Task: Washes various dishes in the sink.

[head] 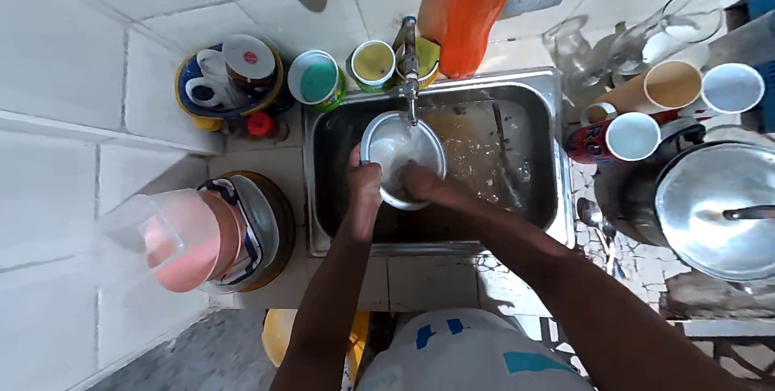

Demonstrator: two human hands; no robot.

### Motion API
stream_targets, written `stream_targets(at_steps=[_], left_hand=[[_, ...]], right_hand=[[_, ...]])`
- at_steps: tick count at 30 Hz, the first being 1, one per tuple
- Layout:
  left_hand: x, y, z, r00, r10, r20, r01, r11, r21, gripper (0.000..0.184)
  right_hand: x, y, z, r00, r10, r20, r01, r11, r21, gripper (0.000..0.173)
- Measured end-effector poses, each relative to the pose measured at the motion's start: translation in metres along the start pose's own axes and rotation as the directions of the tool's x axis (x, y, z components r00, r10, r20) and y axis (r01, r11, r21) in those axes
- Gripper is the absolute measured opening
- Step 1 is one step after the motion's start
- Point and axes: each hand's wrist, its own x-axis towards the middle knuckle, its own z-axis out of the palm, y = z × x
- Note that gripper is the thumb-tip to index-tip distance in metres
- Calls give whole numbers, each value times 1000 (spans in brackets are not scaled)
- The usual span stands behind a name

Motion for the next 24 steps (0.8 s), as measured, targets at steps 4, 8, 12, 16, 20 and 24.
stream_targets(at_steps=[4,8,12,16,20,24], left_hand=[[-10,7,0,999,-40,1,40,998,41,78],[-21,10,5,999,-52,-11,53,994,100,76],[-20,11,10,1000,-4,-25,7,996,92,73],[-19,17,16,995,95,-22,-91,984,151,62],[-23,7,23,980,197,9,-195,958,212,56],[-29,1,16,970,242,36,-243,935,259,58]], right_hand=[[7,-17,5,942,-296,-158,328,911,250,22],[10,-40,-8,841,-332,-427,464,849,255,29],[56,-7,-5,814,-311,-491,332,942,-47,30],[35,7,3,926,-98,-365,79,995,-67,32],[7,-15,15,996,23,-86,-7,982,189,32],[-5,-37,-7,974,-217,-72,212,743,634,30]])
